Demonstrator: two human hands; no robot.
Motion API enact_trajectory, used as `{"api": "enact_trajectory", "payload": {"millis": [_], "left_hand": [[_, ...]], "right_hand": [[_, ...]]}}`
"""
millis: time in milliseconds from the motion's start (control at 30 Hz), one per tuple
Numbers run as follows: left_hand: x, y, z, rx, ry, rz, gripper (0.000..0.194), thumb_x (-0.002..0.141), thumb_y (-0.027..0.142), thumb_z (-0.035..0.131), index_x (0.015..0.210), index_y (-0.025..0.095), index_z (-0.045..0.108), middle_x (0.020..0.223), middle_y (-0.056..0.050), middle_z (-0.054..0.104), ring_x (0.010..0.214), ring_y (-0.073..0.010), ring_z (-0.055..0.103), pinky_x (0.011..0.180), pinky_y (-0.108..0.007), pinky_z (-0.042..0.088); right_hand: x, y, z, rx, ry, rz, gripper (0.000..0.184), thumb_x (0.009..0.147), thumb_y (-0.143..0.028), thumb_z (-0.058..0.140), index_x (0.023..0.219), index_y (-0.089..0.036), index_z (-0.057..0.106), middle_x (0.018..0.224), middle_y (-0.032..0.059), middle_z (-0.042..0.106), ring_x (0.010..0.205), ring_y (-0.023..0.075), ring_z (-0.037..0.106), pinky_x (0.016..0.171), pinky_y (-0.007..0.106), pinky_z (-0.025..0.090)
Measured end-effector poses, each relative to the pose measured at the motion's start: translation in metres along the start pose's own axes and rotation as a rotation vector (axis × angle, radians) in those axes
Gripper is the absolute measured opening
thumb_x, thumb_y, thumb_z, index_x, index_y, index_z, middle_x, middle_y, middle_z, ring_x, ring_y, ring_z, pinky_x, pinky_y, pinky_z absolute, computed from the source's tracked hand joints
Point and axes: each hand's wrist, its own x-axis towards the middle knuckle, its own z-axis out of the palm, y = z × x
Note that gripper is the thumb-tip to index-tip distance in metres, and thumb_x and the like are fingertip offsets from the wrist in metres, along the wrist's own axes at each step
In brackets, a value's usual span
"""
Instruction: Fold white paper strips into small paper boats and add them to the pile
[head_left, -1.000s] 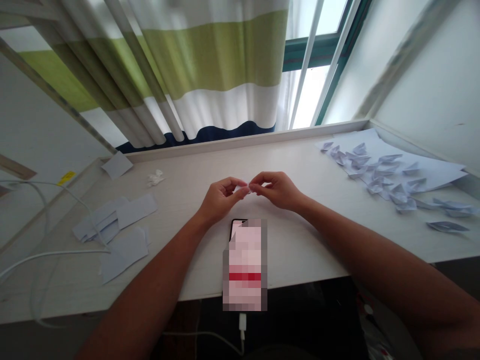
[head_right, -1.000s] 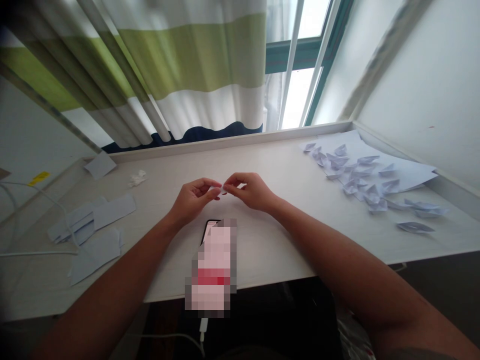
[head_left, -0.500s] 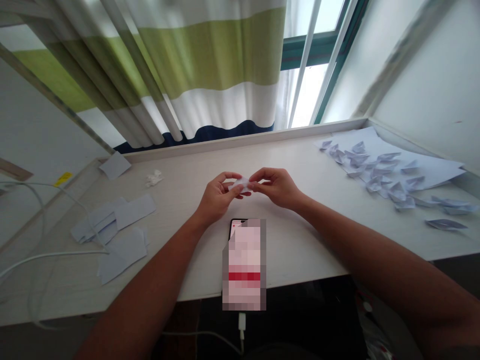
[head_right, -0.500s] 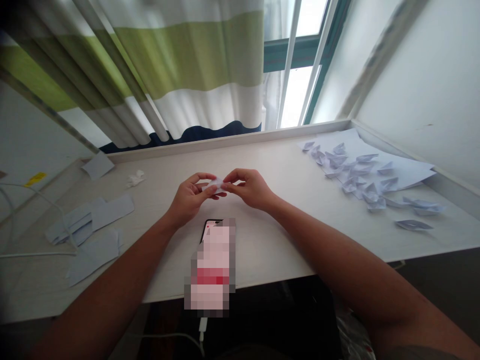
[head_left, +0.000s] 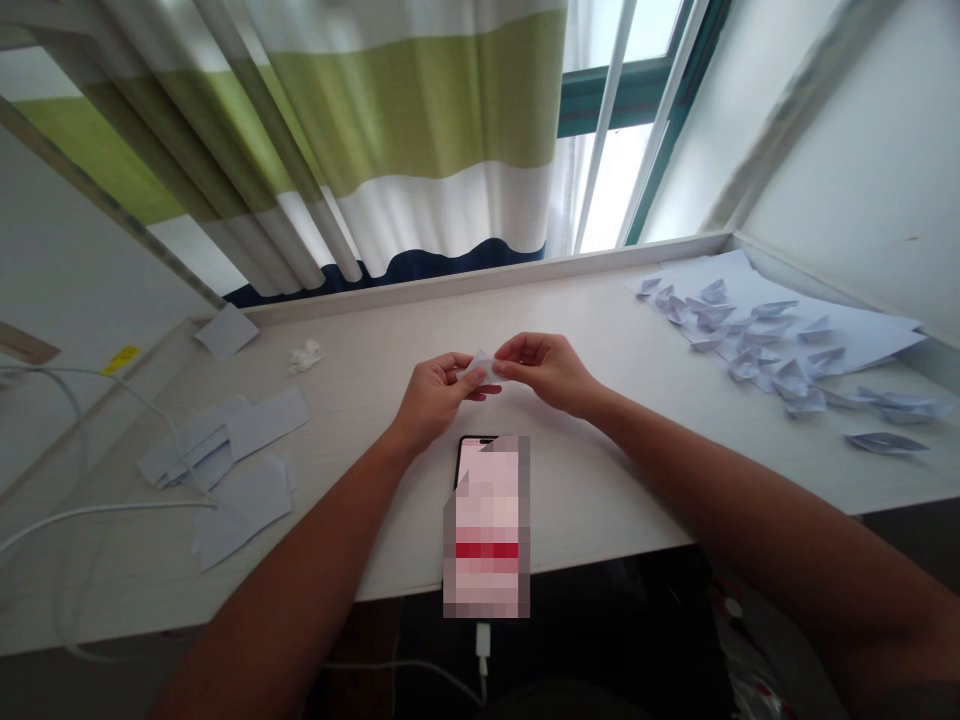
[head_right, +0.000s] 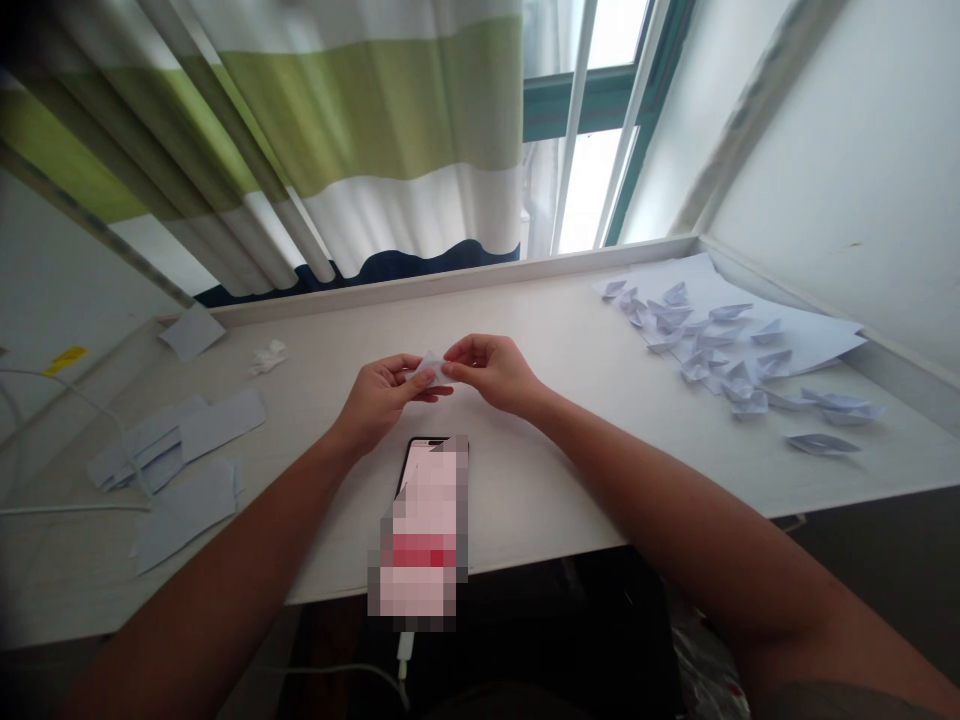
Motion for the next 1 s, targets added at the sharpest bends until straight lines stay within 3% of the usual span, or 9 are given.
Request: {"api": "enact_trajectory", "payload": {"millis": [133,233,367,467,533,633,733,833,1000], "left_hand": [[0.001,0.0,-0.004,0.004,0.018,0.01,0.048,0.077,0.053,0.096,0.102,0.014,0.08,0.096,-0.01,0.085,0.088,-0.0253,0.084,0.08,-0.035,0.064],[0.002,-0.002,-0.005,0.034,0.031,0.04,0.046,0.078,0.055,0.094,0.1,0.016,0.082,0.096,-0.009,0.085,0.092,-0.0234,0.082,0.081,-0.033,0.064],[0.003,-0.005,-0.007,0.169,0.083,0.064,0.045,0.083,0.06,0.089,0.098,0.018,0.085,0.079,-0.006,0.08,0.074,-0.0169,0.073,0.062,-0.025,0.057],[0.001,-0.002,-0.007,0.184,0.092,-0.001,0.049,0.088,0.058,0.084,0.117,0.018,0.084,0.066,-0.003,0.074,0.057,-0.0156,0.067,0.051,-0.025,0.051],[-0.001,0.003,-0.006,0.119,0.082,-0.002,0.049,0.087,0.051,0.085,0.124,0.019,0.081,0.08,-0.006,0.08,0.069,-0.0195,0.075,0.056,-0.028,0.057],[-0.003,0.009,-0.004,0.026,0.074,0.033,0.038,0.087,0.047,0.083,0.111,0.018,0.083,0.107,-0.011,0.083,0.093,-0.0247,0.08,0.065,-0.031,0.064],[-0.003,0.007,-0.002,0.026,0.092,0.062,0.038,0.083,0.048,0.087,0.102,0.016,0.081,0.095,-0.009,0.081,0.089,-0.0238,0.078,0.064,-0.031,0.064],[0.0,0.002,-0.002,0.037,0.112,0.075,0.053,0.076,0.043,0.095,0.118,0.017,0.075,0.08,-0.003,0.08,0.081,-0.022,0.078,0.065,-0.031,0.064],[0.001,0.0,-0.003,0.03,0.113,0.08,0.053,0.074,0.046,0.096,0.113,0.016,0.076,0.081,-0.006,0.082,0.078,-0.0231,0.08,0.065,-0.031,0.063]], "right_hand": [[0.001,0.003,-0.004,-0.105,-0.029,-0.015,0.036,0.078,-0.049,0.091,0.093,-0.018,0.083,0.081,0.0035,0.078,0.073,0.016,0.067,0.07,0.032,0.055],[0.0,0.001,-0.006,-0.169,-0.048,-0.02,0.037,0.082,-0.054,0.089,0.089,-0.018,0.082,0.066,0.0005,0.072,0.06,0.0136,0.062,0.058,0.029,0.051],[-0.002,-0.001,-0.006,-0.1,-0.067,0.061,0.049,0.085,-0.064,0.086,0.097,-0.016,0.078,0.053,-0.0036,0.065,0.039,0.011,0.054,0.042,0.027,0.046],[-0.003,-0.003,-0.006,0.014,-0.084,0.077,0.055,0.08,-0.066,0.09,0.098,-0.016,0.076,0.082,0.007,0.082,0.05,0.014,0.069,0.049,0.03,0.059],[-0.003,-0.005,-0.006,0.065,-0.077,0.07,0.054,0.078,-0.064,0.093,0.098,-0.016,0.077,0.094,0.01,0.083,0.063,0.0173,0.077,0.061,0.034,0.068],[-0.002,-0.006,-0.006,0.108,-0.057,0.064,0.051,0.078,-0.061,0.094,0.097,-0.016,0.079,0.093,0.0085,0.082,0.078,0.0214,0.082,0.075,0.038,0.072],[-0.001,-0.005,-0.005,0.126,-0.047,0.049,0.05,0.076,-0.058,0.097,0.092,-0.016,0.076,0.085,0.0062,0.081,0.08,0.022,0.082,0.076,0.038,0.071],[0.0,-0.002,-0.004,0.152,-0.033,0.046,0.054,0.07,-0.052,0.101,0.101,-0.018,0.073,0.076,0.0007,0.078,0.074,0.0203,0.081,0.075,0.038,0.071],[0.0,0.001,-0.004,0.123,-0.087,0.038,0.054,0.075,-0.052,0.099,0.11,-0.016,0.077,0.079,0.0026,0.08,0.076,0.0203,0.081,0.078,0.039,0.071]]}}
